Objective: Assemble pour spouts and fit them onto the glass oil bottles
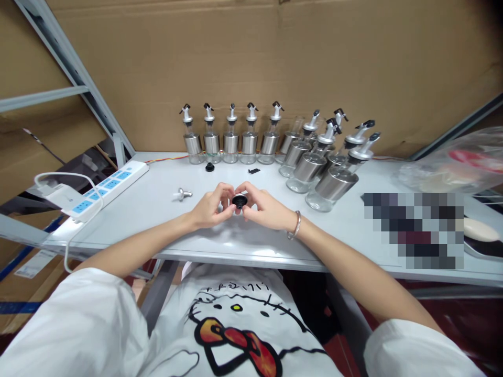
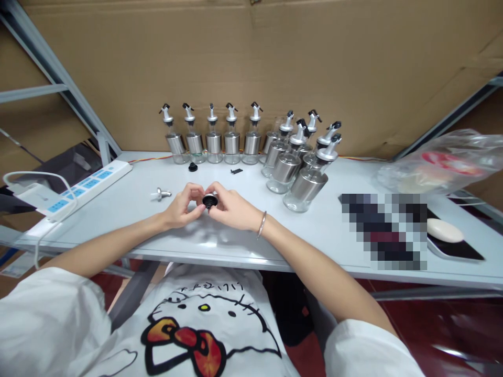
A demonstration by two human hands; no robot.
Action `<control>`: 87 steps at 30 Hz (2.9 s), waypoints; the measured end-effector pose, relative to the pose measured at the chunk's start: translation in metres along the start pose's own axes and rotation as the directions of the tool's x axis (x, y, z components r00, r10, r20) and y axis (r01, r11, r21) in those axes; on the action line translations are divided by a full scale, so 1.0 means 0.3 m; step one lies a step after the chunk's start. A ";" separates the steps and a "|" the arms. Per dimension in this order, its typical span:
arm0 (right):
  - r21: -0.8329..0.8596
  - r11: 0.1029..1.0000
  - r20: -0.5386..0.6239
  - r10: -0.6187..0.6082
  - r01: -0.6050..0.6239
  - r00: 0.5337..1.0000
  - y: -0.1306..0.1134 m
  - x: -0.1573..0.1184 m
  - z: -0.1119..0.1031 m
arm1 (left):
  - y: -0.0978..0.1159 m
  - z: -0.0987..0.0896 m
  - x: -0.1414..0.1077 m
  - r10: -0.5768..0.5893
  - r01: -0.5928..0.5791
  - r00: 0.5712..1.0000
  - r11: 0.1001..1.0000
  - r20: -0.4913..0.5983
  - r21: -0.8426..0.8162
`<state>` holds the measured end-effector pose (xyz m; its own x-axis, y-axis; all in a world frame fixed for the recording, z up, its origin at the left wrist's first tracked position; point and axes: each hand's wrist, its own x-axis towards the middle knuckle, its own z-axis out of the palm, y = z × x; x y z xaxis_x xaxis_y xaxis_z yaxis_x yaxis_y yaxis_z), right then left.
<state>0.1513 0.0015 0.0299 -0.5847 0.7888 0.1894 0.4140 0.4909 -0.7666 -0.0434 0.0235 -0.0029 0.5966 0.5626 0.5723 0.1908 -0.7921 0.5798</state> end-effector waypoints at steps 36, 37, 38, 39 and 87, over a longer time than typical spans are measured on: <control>-0.315 0.919 -0.099 -0.281 0.237 0.955 0.058 0.015 -0.055 | -0.017 0.008 0.009 -0.215 0.218 0.972 0.976 -0.095 0.024; -0.302 0.927 -0.115 -0.266 0.222 0.957 0.062 0.017 -0.059 | -0.013 0.006 0.010 -0.212 0.218 0.972 0.975 -0.097 0.048; -0.296 0.934 -0.140 -0.250 0.200 0.958 0.067 0.019 -0.064 | -0.011 0.003 0.011 -0.199 0.206 0.976 0.976 -0.090 0.076; -0.301 0.937 -0.169 -0.236 0.178 0.957 0.073 0.021 -0.070 | -0.010 0.001 0.011 -0.178 0.185 0.981 0.977 -0.072 0.105; -0.803 0.578 -0.090 0.120 -0.143 0.989 0.208 0.104 -0.165 | -0.010 -0.003 0.014 -0.023 -0.092 0.960 0.915 0.278 0.394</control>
<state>0.1934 0.0751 0.0183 -0.4655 0.8722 0.1502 0.8836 0.4677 0.0224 -0.0423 0.0286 -0.0018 0.7850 0.4931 0.3749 0.4269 -0.8692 0.2493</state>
